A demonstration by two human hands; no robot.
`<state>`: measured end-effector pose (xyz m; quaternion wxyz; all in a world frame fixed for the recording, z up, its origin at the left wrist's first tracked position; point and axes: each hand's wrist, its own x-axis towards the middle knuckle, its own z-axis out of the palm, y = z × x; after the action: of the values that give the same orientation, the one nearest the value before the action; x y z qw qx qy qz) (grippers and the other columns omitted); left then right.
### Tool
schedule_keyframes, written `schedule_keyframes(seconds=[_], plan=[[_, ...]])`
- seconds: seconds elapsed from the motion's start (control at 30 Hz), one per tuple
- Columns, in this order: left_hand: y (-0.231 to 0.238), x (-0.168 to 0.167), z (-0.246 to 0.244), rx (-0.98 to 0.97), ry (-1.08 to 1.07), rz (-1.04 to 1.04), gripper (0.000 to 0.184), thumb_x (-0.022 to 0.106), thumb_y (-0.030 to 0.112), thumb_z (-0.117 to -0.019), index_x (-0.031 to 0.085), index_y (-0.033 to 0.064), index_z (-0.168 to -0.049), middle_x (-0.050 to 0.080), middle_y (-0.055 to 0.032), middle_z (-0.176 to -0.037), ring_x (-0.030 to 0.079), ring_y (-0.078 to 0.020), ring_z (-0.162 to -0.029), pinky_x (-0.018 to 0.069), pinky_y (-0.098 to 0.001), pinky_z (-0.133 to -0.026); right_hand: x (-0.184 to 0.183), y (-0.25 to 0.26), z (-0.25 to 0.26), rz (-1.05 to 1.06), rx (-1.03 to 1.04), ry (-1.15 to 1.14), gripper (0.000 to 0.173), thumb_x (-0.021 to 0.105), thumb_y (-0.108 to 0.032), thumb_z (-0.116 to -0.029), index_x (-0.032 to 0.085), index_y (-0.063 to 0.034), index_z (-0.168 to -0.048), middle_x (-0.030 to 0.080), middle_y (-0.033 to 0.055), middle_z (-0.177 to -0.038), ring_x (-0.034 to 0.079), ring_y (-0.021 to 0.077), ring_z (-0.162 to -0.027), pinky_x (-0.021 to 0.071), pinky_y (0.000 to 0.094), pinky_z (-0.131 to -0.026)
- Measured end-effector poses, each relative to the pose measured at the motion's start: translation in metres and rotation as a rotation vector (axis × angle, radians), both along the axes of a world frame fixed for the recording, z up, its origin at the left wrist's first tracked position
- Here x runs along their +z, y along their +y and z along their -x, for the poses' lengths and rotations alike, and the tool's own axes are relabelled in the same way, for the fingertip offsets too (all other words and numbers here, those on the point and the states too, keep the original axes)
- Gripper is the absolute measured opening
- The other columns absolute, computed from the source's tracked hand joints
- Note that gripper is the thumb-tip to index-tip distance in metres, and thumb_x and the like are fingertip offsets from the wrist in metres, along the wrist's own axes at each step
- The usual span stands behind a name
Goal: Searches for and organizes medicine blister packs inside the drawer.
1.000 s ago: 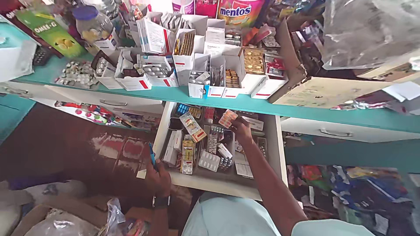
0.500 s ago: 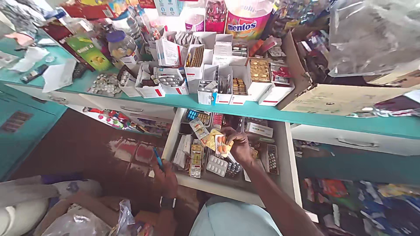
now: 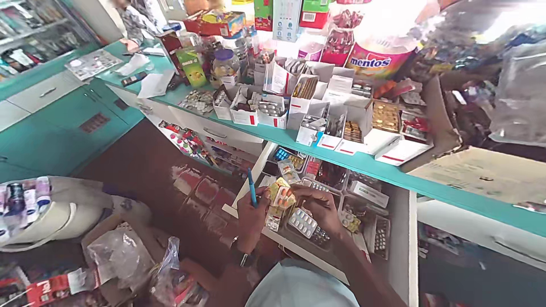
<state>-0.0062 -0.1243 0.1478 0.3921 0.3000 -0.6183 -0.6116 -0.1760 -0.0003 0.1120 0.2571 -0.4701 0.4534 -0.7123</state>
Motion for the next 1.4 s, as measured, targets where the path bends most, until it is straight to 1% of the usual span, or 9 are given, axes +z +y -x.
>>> schedule_keyframes(seconds=[0.1,0.2,0.33,0.43,0.67,0.97,1.13,1.27,1.4], plan=[[-0.005,0.001,-0.003,-0.046,-0.074,0.215,0.018,0.063,0.004,-0.0948,0.074,0.0001,-0.108,0.072,-0.0032,-0.097,0.062,0.0004,-0.075,0.0521,-0.0159,-0.068,0.020,-0.001,-0.011,-0.136,-0.056,0.050,0.044,0.075,-0.026,-0.0920,0.060,-0.0016,-0.125,0.070,0.0094,-0.122,0.070,0.0209,-0.105,0.0608,0.0373,-0.086],[0.001,0.008,-0.003,-0.080,-0.065,0.221,0.017,0.063,0.005,-0.0944,0.074,0.0001,-0.107,0.073,-0.0023,-0.094,0.062,0.0013,-0.074,0.0524,-0.0154,-0.067,0.033,-0.004,-0.025,-0.212,-0.211,0.297,0.056,0.082,-0.023,-0.0856,0.061,0.0019,-0.131,0.071,0.0081,-0.113,0.066,0.0079,-0.083,0.0568,0.0242,-0.069],[0.004,0.024,-0.004,-0.109,0.033,-0.032,0.016,0.060,0.003,-0.0966,0.073,0.0000,-0.106,0.062,0.0039,-0.070,0.043,0.0008,-0.048,0.0366,-0.0165,-0.044,0.034,-0.003,-0.033,-0.156,-0.304,0.504,0.038,0.078,-0.027,-0.0911,0.074,-0.0069,-0.124,0.073,0.0087,-0.107,0.066,0.0036,-0.082,0.0569,0.0199,-0.073],[0.003,0.030,-0.009,-0.117,0.056,-0.091,0.015,0.060,0.002,-0.0963,0.073,0.0002,-0.104,0.063,0.0038,-0.071,0.042,0.0011,-0.048,0.0352,-0.0164,-0.043,0.033,-0.001,-0.040,-0.091,-0.277,0.426,0.028,0.081,-0.018,-0.0880,0.075,-0.0022,-0.110,0.073,0.0080,-0.107,0.068,0.0040,-0.084,0.0592,0.0201,-0.074],[-0.004,0.035,-0.012,-0.090,0.069,-0.204,0.013,0.062,0.003,-0.0971,0.073,0.0000,-0.103,0.061,0.0021,-0.069,0.040,-0.0013,-0.046,0.0350,-0.0180,-0.042,0.032,0.008,-0.046,-0.001,-0.121,0.221,0.016,0.083,-0.002,-0.0789,0.072,-0.0118,-0.083,0.075,0.0035,-0.113,0.067,0.0169,-0.119,0.0563,0.0362,-0.102],[-0.003,0.037,-0.013,-0.046,0.020,-0.203,0.012,0.064,0.004,-0.0969,0.072,-0.0004,-0.103,0.060,0.0020,-0.069,0.041,-0.0016,-0.047,0.0354,-0.0185,-0.043,0.031,0.010,-0.052,-0.039,-0.152,-0.001,0.022,0.076,0.011,-0.0749,0.073,-0.0101,-0.079,0.077,0.0009,-0.104,0.072,0.0106,-0.102,0.0604,0.0292,-0.089],[-0.002,0.032,-0.012,-0.051,0.008,-0.184,0.012,0.064,0.005,-0.0970,0.074,0.0002,-0.103,0.062,0.0012,-0.069,0.041,-0.0020,-0.046,0.0346,-0.0186,-0.042,0.033,0.007,-0.052,-0.080,-0.179,-0.031,0.021,0.079,0.005,-0.0825,0.077,-0.0004,-0.102,0.077,0.0058,-0.102,0.073,0.0125,-0.084,0.0633,0.0300,-0.077],[-0.002,0.028,-0.010,-0.065,0.000,-0.155,0.013,0.064,0.005,-0.0969,0.074,-0.0005,-0.104,0.061,0.0014,-0.068,0.041,-0.0018,-0.047,0.0346,-0.0188,-0.043,0.036,0.006,-0.053,-0.133,-0.220,-0.097,0.019,0.079,0.003,-0.0834,0.077,0.0011,-0.102,0.078,0.0065,-0.097,0.074,0.0122,-0.083,0.0634,0.0287,-0.079],[0.002,0.029,-0.006,-0.111,-0.021,-0.155,0.013,0.065,0.006,-0.0966,0.074,0.0002,-0.102,0.061,0.0014,-0.068,0.041,-0.0016,-0.047,0.0351,-0.0188,-0.043,0.034,-0.004,-0.057,-0.160,-0.346,-0.189,0.031,0.085,0.000,-0.0768,0.069,0.0009,-0.103,0.074,0.0069,-0.085,0.070,0.0146,-0.070,0.0623,0.0294,-0.064]])
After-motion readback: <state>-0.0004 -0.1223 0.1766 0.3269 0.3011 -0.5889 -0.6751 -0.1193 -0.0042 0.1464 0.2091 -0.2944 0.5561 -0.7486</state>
